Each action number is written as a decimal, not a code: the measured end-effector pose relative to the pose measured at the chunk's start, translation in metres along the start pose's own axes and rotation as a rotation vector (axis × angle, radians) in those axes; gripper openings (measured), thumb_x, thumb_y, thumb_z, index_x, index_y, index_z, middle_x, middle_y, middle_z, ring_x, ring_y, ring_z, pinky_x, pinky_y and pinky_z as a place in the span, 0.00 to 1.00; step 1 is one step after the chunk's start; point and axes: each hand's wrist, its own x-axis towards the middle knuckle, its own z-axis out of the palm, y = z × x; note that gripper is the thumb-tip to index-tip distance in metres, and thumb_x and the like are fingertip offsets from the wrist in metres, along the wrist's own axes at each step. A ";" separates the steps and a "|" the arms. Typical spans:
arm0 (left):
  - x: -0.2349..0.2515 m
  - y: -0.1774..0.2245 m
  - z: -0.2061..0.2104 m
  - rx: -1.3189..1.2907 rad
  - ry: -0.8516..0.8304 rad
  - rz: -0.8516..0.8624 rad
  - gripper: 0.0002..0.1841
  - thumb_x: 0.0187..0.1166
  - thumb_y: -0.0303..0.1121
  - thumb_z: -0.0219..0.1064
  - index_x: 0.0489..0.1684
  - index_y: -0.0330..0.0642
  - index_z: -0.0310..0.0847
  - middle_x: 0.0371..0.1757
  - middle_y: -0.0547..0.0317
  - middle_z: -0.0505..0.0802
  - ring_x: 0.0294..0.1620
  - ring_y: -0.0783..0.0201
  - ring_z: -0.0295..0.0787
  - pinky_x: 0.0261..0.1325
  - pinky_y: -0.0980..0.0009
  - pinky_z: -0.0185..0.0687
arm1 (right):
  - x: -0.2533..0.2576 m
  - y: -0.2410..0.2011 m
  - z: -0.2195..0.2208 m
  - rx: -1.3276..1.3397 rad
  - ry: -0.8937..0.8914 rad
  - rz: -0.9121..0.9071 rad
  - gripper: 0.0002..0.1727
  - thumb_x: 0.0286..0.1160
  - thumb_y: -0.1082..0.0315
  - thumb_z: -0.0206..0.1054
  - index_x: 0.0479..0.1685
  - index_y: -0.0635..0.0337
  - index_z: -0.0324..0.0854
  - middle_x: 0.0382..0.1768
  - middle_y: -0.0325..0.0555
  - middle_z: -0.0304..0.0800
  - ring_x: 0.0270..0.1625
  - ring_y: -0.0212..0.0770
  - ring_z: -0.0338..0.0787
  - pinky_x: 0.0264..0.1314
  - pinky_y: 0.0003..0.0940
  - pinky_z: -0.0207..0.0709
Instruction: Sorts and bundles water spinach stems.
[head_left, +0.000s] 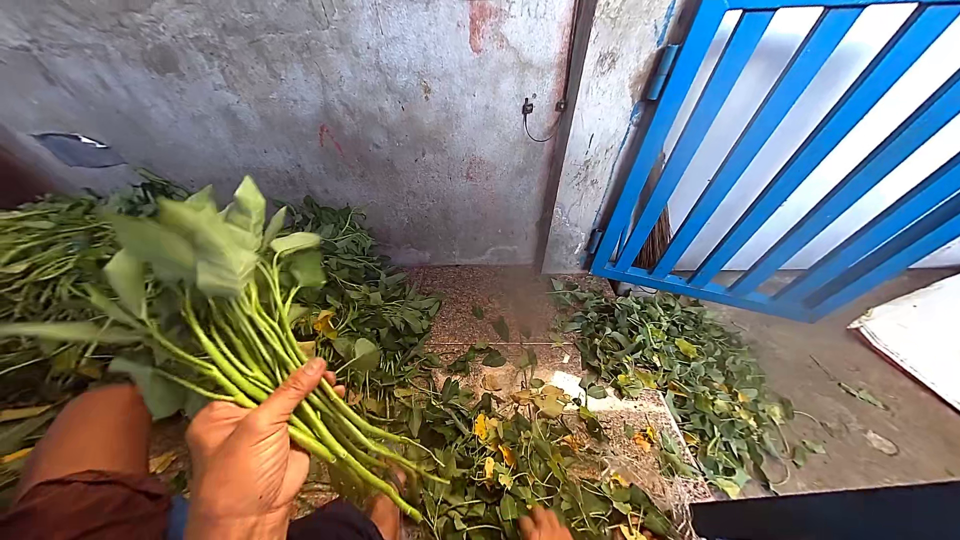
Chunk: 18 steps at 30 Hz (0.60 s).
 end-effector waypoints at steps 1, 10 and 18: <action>0.002 0.004 0.003 0.003 -0.026 -0.008 0.15 0.73 0.15 0.70 0.55 0.36 0.79 0.34 0.52 0.95 0.28 0.59 0.95 0.29 0.62 0.95 | 0.016 0.002 -0.007 0.076 0.037 0.087 0.30 0.83 0.51 0.63 0.71 0.69 0.80 0.74 0.74 0.76 0.77 0.72 0.77 0.73 0.68 0.76; 0.011 -0.010 -0.002 0.047 0.002 -0.119 0.14 0.74 0.14 0.67 0.55 0.31 0.75 0.31 0.49 0.93 0.27 0.56 0.94 0.30 0.60 0.96 | 0.118 0.091 -0.032 0.201 0.076 0.643 0.52 0.64 0.36 0.76 0.82 0.67 0.69 0.83 0.73 0.65 0.84 0.70 0.69 0.82 0.64 0.68; 0.011 0.005 -0.003 0.089 -0.065 -0.163 0.10 0.82 0.17 0.60 0.55 0.36 0.71 0.31 0.56 0.94 0.29 0.62 0.95 0.34 0.66 0.96 | 0.112 0.036 0.019 0.208 -0.117 0.333 0.40 0.69 0.53 0.76 0.83 0.57 0.69 0.75 0.70 0.77 0.71 0.70 0.83 0.67 0.72 0.77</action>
